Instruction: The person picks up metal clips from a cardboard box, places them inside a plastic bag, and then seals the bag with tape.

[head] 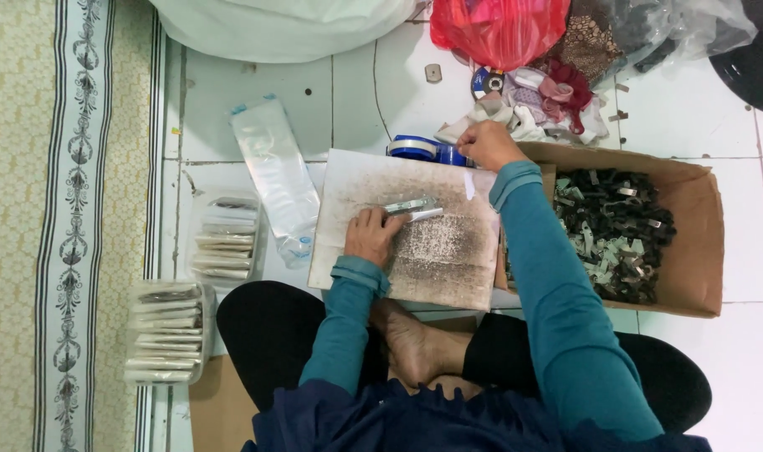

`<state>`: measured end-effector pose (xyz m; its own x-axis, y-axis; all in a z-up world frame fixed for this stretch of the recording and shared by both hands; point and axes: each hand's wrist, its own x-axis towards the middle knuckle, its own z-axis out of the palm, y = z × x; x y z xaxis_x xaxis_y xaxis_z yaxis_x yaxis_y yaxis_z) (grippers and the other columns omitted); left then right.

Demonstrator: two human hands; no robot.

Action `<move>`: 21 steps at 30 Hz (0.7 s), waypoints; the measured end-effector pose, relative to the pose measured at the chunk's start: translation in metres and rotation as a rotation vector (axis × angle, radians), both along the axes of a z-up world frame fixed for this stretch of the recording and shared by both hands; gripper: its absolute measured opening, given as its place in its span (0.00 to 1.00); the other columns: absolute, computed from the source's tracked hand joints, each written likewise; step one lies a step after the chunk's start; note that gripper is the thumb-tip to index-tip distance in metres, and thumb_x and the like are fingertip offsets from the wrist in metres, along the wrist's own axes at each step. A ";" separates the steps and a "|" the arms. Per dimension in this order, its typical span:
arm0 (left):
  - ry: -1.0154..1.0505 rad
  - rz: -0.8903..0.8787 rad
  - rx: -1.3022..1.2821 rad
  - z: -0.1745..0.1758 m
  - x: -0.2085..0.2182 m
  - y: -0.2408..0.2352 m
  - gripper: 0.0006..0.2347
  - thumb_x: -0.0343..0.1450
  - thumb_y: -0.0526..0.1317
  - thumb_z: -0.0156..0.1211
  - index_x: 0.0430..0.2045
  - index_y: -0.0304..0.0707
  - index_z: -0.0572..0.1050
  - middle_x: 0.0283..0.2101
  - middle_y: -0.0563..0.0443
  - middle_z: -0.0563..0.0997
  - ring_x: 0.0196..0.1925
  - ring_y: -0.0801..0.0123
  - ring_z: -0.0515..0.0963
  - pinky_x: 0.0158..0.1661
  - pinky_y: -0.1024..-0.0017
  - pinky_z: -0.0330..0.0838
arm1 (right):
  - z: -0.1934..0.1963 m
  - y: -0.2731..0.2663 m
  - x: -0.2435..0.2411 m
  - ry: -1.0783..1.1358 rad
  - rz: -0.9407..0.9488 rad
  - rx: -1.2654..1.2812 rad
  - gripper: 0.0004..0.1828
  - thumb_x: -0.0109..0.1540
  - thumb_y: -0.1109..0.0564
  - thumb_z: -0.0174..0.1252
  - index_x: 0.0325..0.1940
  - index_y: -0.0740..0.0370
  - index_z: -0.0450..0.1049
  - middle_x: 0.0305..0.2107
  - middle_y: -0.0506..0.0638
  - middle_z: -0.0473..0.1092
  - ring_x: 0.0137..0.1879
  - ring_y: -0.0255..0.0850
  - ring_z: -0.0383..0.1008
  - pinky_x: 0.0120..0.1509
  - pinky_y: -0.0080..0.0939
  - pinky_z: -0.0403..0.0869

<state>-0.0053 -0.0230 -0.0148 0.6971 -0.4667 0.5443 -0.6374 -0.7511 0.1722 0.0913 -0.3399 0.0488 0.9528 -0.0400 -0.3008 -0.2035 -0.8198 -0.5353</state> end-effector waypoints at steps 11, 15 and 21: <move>0.019 -0.012 -0.017 0.006 -0.001 0.001 0.11 0.78 0.38 0.45 0.41 0.69 0.74 0.34 0.54 0.69 0.36 0.60 0.74 0.32 0.66 0.68 | -0.001 -0.010 0.002 0.052 -0.156 0.096 0.24 0.59 0.60 0.62 0.59 0.48 0.71 0.40 0.56 0.74 0.55 0.56 0.76 0.57 0.56 0.75; -0.003 -0.008 -0.027 0.020 -0.001 0.001 0.10 0.78 0.38 0.45 0.37 0.64 0.74 0.33 0.53 0.69 0.35 0.60 0.73 0.31 0.67 0.68 | 0.033 -0.011 -0.005 0.072 -0.125 0.019 0.22 0.62 0.65 0.53 0.60 0.54 0.64 0.42 0.64 0.74 0.56 0.62 0.75 0.60 0.61 0.73; -0.012 -0.010 -0.013 0.015 0.000 0.002 0.11 0.78 0.38 0.45 0.40 0.68 0.74 0.33 0.55 0.68 0.35 0.61 0.73 0.30 0.68 0.68 | 0.006 -0.031 -0.012 0.125 -0.113 -0.205 0.21 0.62 0.60 0.58 0.57 0.49 0.63 0.40 0.61 0.77 0.54 0.62 0.77 0.58 0.61 0.72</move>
<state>-0.0058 -0.0212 -0.0002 0.6858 -0.4664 0.5587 -0.6471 -0.7422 0.1746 0.0797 -0.3712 0.0552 0.8946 -0.2161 -0.3911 -0.3540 -0.8768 -0.3254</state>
